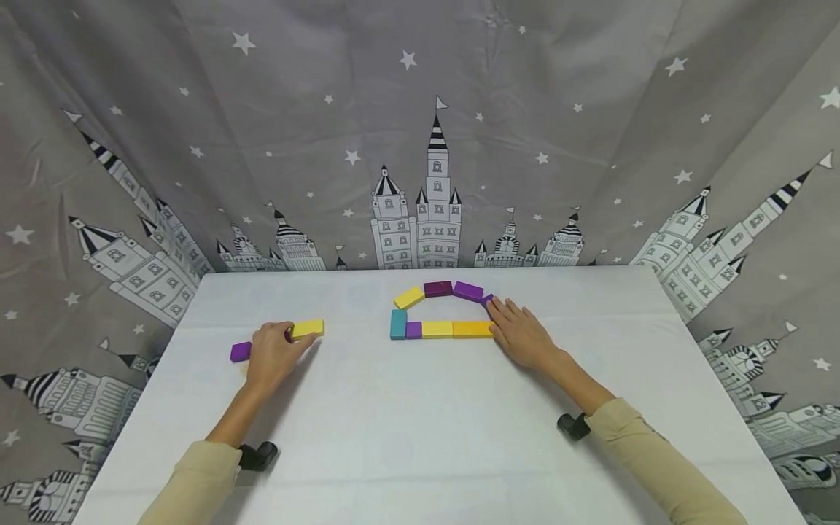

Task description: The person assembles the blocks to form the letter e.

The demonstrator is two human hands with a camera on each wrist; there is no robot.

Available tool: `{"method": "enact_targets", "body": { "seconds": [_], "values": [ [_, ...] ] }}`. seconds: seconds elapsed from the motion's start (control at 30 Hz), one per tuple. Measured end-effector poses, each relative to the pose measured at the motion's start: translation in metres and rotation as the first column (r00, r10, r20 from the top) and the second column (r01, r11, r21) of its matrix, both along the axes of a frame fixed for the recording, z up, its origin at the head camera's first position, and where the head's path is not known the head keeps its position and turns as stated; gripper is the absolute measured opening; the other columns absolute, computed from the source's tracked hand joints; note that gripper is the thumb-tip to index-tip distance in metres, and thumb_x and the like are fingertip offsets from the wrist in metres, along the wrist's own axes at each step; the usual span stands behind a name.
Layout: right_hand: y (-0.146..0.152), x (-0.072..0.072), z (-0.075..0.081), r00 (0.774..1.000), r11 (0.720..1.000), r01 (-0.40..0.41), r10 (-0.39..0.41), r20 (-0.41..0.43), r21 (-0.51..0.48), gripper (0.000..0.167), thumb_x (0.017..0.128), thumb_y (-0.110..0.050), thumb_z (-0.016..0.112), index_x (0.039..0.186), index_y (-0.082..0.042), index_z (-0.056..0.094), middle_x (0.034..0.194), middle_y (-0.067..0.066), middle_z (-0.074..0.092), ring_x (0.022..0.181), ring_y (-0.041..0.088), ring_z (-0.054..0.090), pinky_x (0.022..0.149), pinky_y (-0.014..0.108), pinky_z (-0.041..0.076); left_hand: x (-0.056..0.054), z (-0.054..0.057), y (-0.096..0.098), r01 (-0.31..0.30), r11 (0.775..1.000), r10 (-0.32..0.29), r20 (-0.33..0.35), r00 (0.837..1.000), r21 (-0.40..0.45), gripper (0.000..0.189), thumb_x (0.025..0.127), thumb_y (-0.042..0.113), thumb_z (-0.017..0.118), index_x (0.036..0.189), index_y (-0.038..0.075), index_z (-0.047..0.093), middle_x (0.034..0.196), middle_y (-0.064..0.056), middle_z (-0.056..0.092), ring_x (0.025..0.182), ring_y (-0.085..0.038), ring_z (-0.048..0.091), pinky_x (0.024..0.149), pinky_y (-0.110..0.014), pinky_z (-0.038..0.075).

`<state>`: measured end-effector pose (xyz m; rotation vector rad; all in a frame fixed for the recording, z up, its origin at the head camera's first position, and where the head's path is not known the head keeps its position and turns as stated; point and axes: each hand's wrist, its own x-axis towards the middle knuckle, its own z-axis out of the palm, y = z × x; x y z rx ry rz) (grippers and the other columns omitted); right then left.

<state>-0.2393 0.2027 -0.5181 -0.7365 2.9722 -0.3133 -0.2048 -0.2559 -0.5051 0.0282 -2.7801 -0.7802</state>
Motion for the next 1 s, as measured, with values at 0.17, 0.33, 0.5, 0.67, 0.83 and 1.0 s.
{"method": "enact_targets", "body": {
  "seconds": [0.17, 0.33, 0.5, 0.67, 0.83, 1.0],
  "values": [
    [0.001, 0.000, -0.001, 1.000, 1.000, -0.004, 0.004, -0.010, -0.016, 0.056, 0.108, -0.028, 0.039, 0.155, 0.001, 0.029, 0.160, 0.018, 0.027, 0.146, 0.041, 0.023, 0.115, 0.062, 0.019, -0.007, -0.002, 0.003, -0.019, 0.999, 0.020, 0.030, 0.999, -0.033, 0.057, 0.086, 0.032, 0.078, 0.110, -0.017, 0.064, 0.101, -0.033, 0.062, 0.094, -0.048, 0.054, 0.076, -0.055, 0.046],
    [0.001, 0.001, -0.002, 1.000, 1.000, -0.008, 0.008, -0.024, -0.022, 0.054, 0.108, -0.027, 0.039, 0.154, 0.001, 0.030, 0.159, 0.018, 0.027, 0.145, 0.041, 0.024, 0.115, 0.061, 0.019, -0.016, -0.006, 0.008, -0.065, 0.997, 0.069, 0.063, 0.996, -0.052, 0.065, 0.085, 0.039, 0.077, 0.115, -0.017, 0.060, 0.104, -0.034, 0.061, 0.095, -0.048, 0.053, 0.073, -0.053, 0.047],
    [0.001, 0.001, -0.002, 1.000, 1.000, -0.009, 0.009, -0.022, -0.028, 0.054, 0.108, -0.027, 0.039, 0.154, 0.001, 0.030, 0.159, 0.018, 0.027, 0.145, 0.041, 0.024, 0.116, 0.061, 0.019, -0.020, -0.006, 0.012, -0.101, 0.990, 0.109, 0.079, 0.991, -0.096, 0.067, 0.084, 0.042, 0.076, 0.116, -0.015, 0.059, 0.106, -0.033, 0.060, 0.096, -0.047, 0.051, 0.077, -0.055, 0.044],
    [0.000, 0.002, 0.000, 1.000, 0.999, -0.008, 0.007, -0.022, -0.031, 0.054, 0.108, -0.027, 0.039, 0.154, 0.001, 0.030, 0.159, 0.018, 0.027, 0.145, 0.042, 0.024, 0.115, 0.061, 0.020, -0.019, -0.007, 0.012, -0.125, 0.984, 0.138, 0.096, 0.986, -0.130, 0.069, 0.081, 0.046, 0.075, 0.115, -0.012, 0.060, 0.105, -0.031, 0.061, 0.095, -0.046, 0.049, 0.078, -0.057, 0.042],
    [0.000, 0.002, 0.000, 1.000, 1.000, -0.004, 0.003, -0.022, -0.029, 0.054, 0.108, -0.027, 0.039, 0.154, 0.001, 0.031, 0.159, 0.018, 0.027, 0.145, 0.041, 0.024, 0.116, 0.060, 0.020, -0.018, -0.008, 0.011, -0.112, 0.985, 0.126, 0.104, 0.987, -0.129, 0.068, 0.079, 0.046, 0.075, 0.113, -0.011, 0.060, 0.104, -0.031, 0.061, 0.094, -0.046, 0.049, 0.078, -0.058, 0.040],
    [0.001, 0.002, 0.001, 1.000, 1.000, -0.005, 0.004, -0.019, -0.022, 0.054, 0.108, -0.027, 0.039, 0.154, 0.000, 0.031, 0.159, 0.018, 0.027, 0.145, 0.041, 0.023, 0.116, 0.060, 0.020, -0.014, -0.005, 0.013, -0.074, 0.991, 0.087, 0.122, 0.989, -0.108, 0.069, 0.081, 0.040, 0.076, 0.122, -0.012, 0.057, 0.113, -0.033, 0.059, 0.100, -0.047, 0.047, 0.083, -0.058, 0.038]
  ]
}}
